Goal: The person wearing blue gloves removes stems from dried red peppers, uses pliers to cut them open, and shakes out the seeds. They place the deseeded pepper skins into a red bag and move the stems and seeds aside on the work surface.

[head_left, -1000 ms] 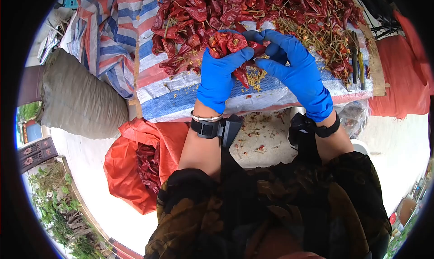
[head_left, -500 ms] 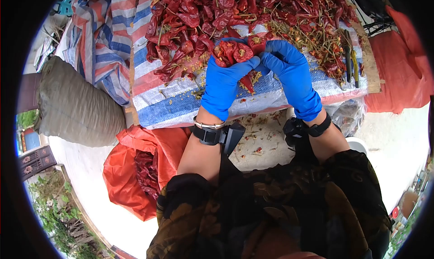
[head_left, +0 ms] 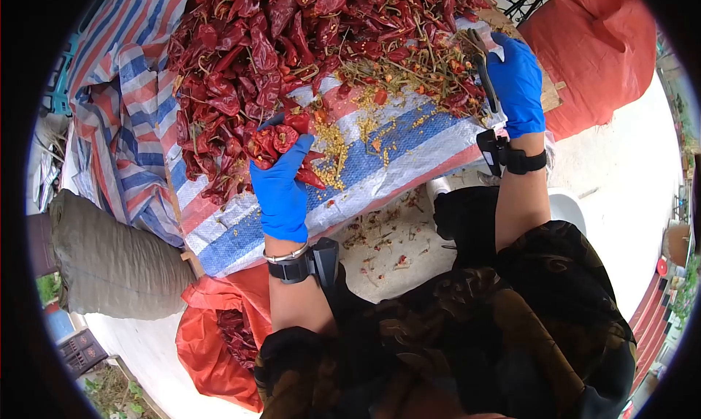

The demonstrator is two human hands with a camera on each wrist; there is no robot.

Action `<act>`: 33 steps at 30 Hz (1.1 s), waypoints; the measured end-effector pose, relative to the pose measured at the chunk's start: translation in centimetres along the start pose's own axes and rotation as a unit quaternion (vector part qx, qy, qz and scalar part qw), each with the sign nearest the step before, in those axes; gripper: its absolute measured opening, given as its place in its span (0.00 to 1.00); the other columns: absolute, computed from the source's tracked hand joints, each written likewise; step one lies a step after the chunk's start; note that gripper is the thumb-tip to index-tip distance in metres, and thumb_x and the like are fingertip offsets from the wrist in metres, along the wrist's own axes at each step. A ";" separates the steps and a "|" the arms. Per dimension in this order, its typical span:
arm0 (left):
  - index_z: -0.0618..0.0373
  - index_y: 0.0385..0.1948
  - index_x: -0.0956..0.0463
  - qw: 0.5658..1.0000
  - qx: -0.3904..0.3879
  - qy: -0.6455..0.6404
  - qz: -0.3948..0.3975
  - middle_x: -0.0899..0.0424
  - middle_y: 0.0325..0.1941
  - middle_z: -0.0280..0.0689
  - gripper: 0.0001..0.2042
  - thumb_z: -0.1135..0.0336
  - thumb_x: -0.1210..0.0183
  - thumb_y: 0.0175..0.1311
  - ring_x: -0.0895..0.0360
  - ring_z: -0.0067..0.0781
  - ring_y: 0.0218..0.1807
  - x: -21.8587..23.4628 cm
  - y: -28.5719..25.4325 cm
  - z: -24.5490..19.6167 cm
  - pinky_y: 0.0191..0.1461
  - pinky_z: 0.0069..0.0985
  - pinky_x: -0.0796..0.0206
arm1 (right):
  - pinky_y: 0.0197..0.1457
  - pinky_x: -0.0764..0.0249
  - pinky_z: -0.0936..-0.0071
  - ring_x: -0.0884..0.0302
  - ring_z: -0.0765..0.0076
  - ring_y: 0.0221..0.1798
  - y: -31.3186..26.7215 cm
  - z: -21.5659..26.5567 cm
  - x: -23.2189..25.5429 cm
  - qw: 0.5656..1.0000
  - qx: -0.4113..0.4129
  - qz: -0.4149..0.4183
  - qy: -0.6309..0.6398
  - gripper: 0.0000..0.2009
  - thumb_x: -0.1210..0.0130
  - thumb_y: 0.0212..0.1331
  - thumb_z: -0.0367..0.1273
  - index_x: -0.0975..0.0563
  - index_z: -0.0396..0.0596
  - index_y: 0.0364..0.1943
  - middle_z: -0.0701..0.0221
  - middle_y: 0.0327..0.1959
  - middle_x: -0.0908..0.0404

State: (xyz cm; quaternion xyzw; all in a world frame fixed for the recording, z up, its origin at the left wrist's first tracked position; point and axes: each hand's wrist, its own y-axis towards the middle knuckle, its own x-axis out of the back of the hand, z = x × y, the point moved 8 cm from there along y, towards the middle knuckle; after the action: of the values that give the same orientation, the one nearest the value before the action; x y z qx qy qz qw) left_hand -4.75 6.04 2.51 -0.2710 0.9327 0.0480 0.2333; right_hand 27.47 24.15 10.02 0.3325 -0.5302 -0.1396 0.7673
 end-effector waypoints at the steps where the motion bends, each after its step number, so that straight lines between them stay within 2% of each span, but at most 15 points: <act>1: 0.60 0.46 0.32 1.000 -0.008 -0.005 0.005 0.24 0.41 0.38 0.21 0.84 0.43 0.48 0.24 0.30 0.41 -0.1 -0.1 -0.2 0.36 0.27 0.26 | 0.44 0.30 0.64 0.25 0.55 0.41 -0.2 -2.1 -0.4 0.997 -0.026 0.009 -0.066 0.14 0.46 0.46 0.32 0.23 0.50 0.40 0.61 0.37 0.22; 2: 0.60 0.46 0.32 1.000 -0.008 -0.005 0.006 0.24 0.41 0.38 0.21 0.84 0.43 0.48 0.24 0.30 0.41 -0.2 -0.1 -0.2 0.36 0.27 0.26 | 0.44 0.30 0.64 0.25 0.55 0.41 -0.4 -3.3 -0.7 0.997 -0.026 0.008 -0.066 0.14 0.46 0.46 0.32 0.23 0.50 0.40 0.61 0.37 0.22; 5: 0.61 0.47 0.34 1.000 -0.012 0.017 0.000 0.23 0.38 0.40 0.20 0.81 0.43 0.50 0.22 0.34 0.38 -0.4 -0.3 -0.3 0.43 0.28 0.28 | 0.42 0.29 0.61 0.24 0.53 0.40 -1.7 -5.6 -3.1 0.960 -0.161 0.208 -0.093 0.14 0.45 0.42 0.36 0.21 0.52 0.37 0.58 0.34 0.21; 7: 0.60 0.47 0.33 1.000 -0.011 0.000 0.012 0.24 0.41 0.38 0.21 0.83 0.42 0.48 0.25 0.29 0.41 -0.9 -0.3 -0.2 0.36 0.27 0.26 | 0.42 0.29 0.62 0.24 0.53 0.40 -1.8 -6.3 -3.7 0.959 -0.162 0.216 -0.086 0.15 0.46 0.42 0.36 0.21 0.51 0.37 0.58 0.34 0.21; 12: 0.61 0.46 0.33 0.999 -0.031 0.017 0.005 0.24 0.41 0.38 0.20 0.82 0.43 0.49 0.25 0.29 0.41 -0.7 0.0 0.3 0.36 0.28 0.26 | 0.45 0.29 0.66 0.24 0.54 0.41 -2.5 -6.8 -4.7 0.955 -0.157 0.238 -0.075 0.14 0.49 0.47 0.34 0.22 0.51 0.40 0.59 0.36 0.21; 18: 0.61 0.46 0.33 0.999 -0.037 -0.010 0.016 0.24 0.39 0.38 0.20 0.82 0.43 0.49 0.25 0.28 0.39 -1.0 -0.2 -0.2 0.35 0.28 0.26 | 0.45 0.30 0.65 0.25 0.50 0.42 -1.5 -6.8 -2.8 0.982 -0.133 0.088 0.097 0.10 0.51 0.49 0.29 0.22 0.48 0.37 0.56 0.38 0.23; 22: 0.60 0.45 0.32 0.998 -0.024 -0.054 0.002 0.23 0.38 0.37 0.19 0.82 0.42 0.49 0.24 0.28 0.38 -0.7 -0.2 -0.2 0.36 0.26 0.27 | 0.44 0.30 0.77 0.23 0.69 0.38 0.5 -1.6 3.2 0.976 -0.052 0.042 0.208 0.12 0.48 0.49 0.26 0.23 0.42 0.40 0.63 0.37 0.20; 23: 0.60 0.44 0.32 0.998 -0.018 -0.058 0.014 0.23 0.37 0.36 0.19 0.82 0.42 0.48 0.24 0.27 0.38 -0.7 -0.1 -0.1 0.37 0.25 0.27 | 0.41 0.30 0.80 0.25 0.76 0.35 0.3 -1.1 4.3 0.949 -0.139 0.044 0.278 0.12 0.46 0.50 0.27 0.24 0.41 0.41 0.67 0.36 0.20; 24: 0.60 0.43 0.32 0.997 -0.011 -0.064 0.030 0.23 0.37 0.36 0.18 0.82 0.41 0.48 0.24 0.27 0.38 -0.9 -0.1 0.0 0.37 0.24 0.28 | 0.36 0.32 0.83 0.29 0.83 0.31 0.5 -1.0 4.9 0.958 -0.126 0.001 0.258 0.13 0.45 0.52 0.29 0.24 0.41 0.42 0.72 0.33 0.21; 26: 0.59 0.42 0.31 0.997 -0.008 -0.074 0.024 0.23 0.36 0.35 0.18 0.82 0.41 0.47 0.24 0.26 0.38 -0.9 -0.2 -0.1 0.38 0.24 0.29 | 0.32 0.35 0.86 0.30 0.85 0.30 -0.3 0.5 3.9 0.912 -0.199 0.103 0.343 0.14 0.44 0.53 0.35 0.24 0.41 0.41 0.72 0.32 0.20; 27: 0.59 0.41 0.31 0.996 -0.001 -0.087 0.030 0.23 0.36 0.35 0.17 0.82 0.40 0.47 0.24 0.25 0.37 -1.0 -0.1 -0.2 0.39 0.23 0.29 | 0.32 0.35 0.86 0.30 0.85 0.30 -0.6 1.5 4.4 0.911 -0.197 0.107 0.347 0.14 0.44 0.53 0.35 0.24 0.41 0.41 0.72 0.32 0.20; 29: 0.58 0.40 0.31 0.997 -0.008 -0.065 0.027 0.23 0.35 0.34 0.17 0.82 0.40 0.46 0.24 0.25 0.37 -0.5 0.1 0.1 0.38 0.23 0.29 | 0.33 0.38 0.88 0.31 0.86 0.31 -2.7 3.6 2.1 0.818 -0.272 0.284 0.419 0.15 0.48 0.57 0.39 0.23 0.41 0.39 0.72 0.31 0.20; 30: 0.58 0.40 0.30 0.998 -0.012 -0.047 0.027 0.23 0.35 0.34 0.17 0.82 0.39 0.46 0.24 0.25 0.37 -0.4 0.1 0.1 0.38 0.23 0.29 | 0.33 0.38 0.88 0.31 0.86 0.31 -3.0 4.2 1.7 0.817 -0.271 0.286 0.421 0.15 0.48 0.57 0.39 0.23 0.41 0.39 0.72 0.31 0.20; 32: 0.57 0.39 0.30 0.998 -0.007 -0.055 0.022 0.23 0.35 0.33 0.17 0.82 0.39 0.45 0.25 0.25 0.38 -0.1 0.1 0.0 0.39 0.22 0.30 | 0.42 0.36 0.86 0.28 0.81 0.36 -5.2 8.9 -0.4 0.653 -0.205 0.430 0.589 0.16 0.53 0.60 0.39 0.23 0.39 0.38 0.70 0.34 0.20; 33: 0.57 0.38 0.30 0.999 -0.022 -0.045 0.018 0.23 0.35 0.33 0.17 0.82 0.39 0.45 0.25 0.25 0.38 0.0 0.1 -0.3 0.40 0.22 0.30 | 0.48 0.37 0.83 0.28 0.78 0.40 -5.6 11.4 0.0 0.649 -0.172 0.398 0.625 0.15 0.55 0.61 0.37 0.23 0.39 0.39 0.68 0.36 0.20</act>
State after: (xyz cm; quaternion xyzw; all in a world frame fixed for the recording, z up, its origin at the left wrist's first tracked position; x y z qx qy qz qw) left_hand -4.90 6.09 2.82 -0.2563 0.9248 0.0849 0.2682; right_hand 17.92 15.85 8.81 -0.0395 0.0268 0.3316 0.9422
